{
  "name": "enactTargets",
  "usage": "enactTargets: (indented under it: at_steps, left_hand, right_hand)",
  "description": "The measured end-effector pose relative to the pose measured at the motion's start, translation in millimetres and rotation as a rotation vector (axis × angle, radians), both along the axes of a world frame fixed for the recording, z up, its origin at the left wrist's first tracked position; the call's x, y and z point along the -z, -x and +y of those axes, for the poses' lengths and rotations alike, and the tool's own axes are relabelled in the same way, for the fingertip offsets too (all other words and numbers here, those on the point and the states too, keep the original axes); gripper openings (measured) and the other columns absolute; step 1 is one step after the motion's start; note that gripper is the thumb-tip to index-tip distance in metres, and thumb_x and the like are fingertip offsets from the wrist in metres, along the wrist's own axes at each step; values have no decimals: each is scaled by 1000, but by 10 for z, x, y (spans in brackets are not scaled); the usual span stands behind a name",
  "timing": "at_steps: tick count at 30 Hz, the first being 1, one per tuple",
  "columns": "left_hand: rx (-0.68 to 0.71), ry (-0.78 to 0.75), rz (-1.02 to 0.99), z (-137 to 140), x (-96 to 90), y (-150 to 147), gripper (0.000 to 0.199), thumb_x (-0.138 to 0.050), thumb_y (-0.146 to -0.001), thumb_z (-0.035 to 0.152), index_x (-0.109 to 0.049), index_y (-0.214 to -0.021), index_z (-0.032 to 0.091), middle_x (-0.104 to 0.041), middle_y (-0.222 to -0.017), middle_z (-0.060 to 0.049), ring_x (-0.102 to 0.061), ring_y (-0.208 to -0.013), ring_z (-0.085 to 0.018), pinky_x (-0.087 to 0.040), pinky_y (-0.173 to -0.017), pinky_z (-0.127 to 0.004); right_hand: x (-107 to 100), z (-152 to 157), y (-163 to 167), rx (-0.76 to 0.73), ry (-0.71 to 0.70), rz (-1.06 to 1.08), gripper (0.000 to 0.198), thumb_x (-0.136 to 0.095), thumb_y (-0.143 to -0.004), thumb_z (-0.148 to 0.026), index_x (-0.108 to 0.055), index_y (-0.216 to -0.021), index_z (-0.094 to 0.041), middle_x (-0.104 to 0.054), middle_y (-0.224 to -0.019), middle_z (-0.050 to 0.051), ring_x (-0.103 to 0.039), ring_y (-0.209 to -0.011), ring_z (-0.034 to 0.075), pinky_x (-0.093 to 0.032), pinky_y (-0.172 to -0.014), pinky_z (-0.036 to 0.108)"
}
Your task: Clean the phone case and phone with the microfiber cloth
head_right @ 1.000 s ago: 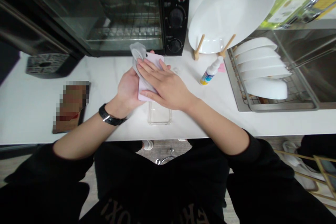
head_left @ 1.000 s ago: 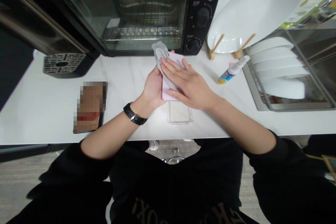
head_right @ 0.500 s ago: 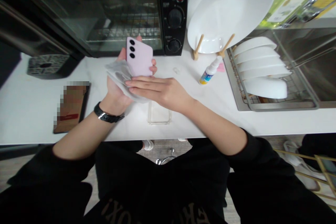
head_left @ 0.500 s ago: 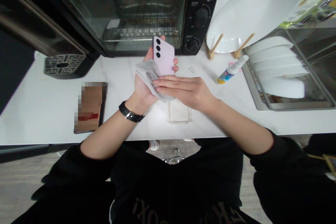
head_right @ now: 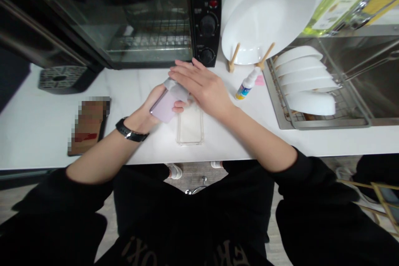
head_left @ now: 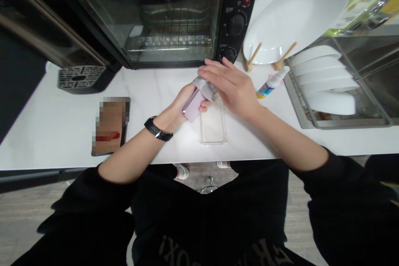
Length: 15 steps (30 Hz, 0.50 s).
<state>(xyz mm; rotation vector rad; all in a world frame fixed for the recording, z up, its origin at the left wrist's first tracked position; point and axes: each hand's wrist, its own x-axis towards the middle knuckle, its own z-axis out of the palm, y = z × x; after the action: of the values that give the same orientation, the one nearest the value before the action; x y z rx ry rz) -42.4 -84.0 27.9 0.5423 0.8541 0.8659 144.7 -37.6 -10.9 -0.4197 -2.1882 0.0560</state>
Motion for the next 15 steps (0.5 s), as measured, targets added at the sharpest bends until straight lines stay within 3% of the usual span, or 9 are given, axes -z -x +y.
enactTargets:
  at_steps: [3, 6, 11, 15]
  left_hand:
    - [5, -38, 60, -1, -154, -13, 43, -33, -113, 19, -58, -78, 18, -57, -61, 0, -46, -44, -9, -30, -40, -20]
    - [108, -83, 55, 64, -217, -5, 47, -29, -115, 19, -61, -80, 17, -59, -64, -1, -43, -46, -7, -29, -43, -20]
    - [150, -159, 138, 204, -70, 67, 45, -27, -114, 14, -60, -84, 17, -59, -61, 0, -43, -43, -7, -28, -43, -20]
    - [184, -228, 151, 138, 15, 82, 48, -24, -117, 29, -61, -89, 18, -59, -60, -1, -42, -40, -9, -28, -41, -23]
  right_hand:
    - [-85, 68, -51, 22, 8, -69, 48, -30, -122, -38, -60, -159, -35, -74, -155, -1, -63, -156, 20, -48, -135, 54]
    - [-90, 106, -56, 43, 13, -73, 49, -31, -121, -36, -62, -158, -34, -73, -157, 0, -61, -157, 20, -48, -136, 53]
    - [66, 98, -14, 16, -47, 29, 47, -36, -120, -35, -57, -163, -36, -71, -160, 1, -60, -158, 22, -49, -134, 55]
    - [74, 56, -73, 46, -138, 59, 49, -43, -119, -28, -54, -166, -35, -72, -160, 2, -60, -158, 22, -49, -136, 51]
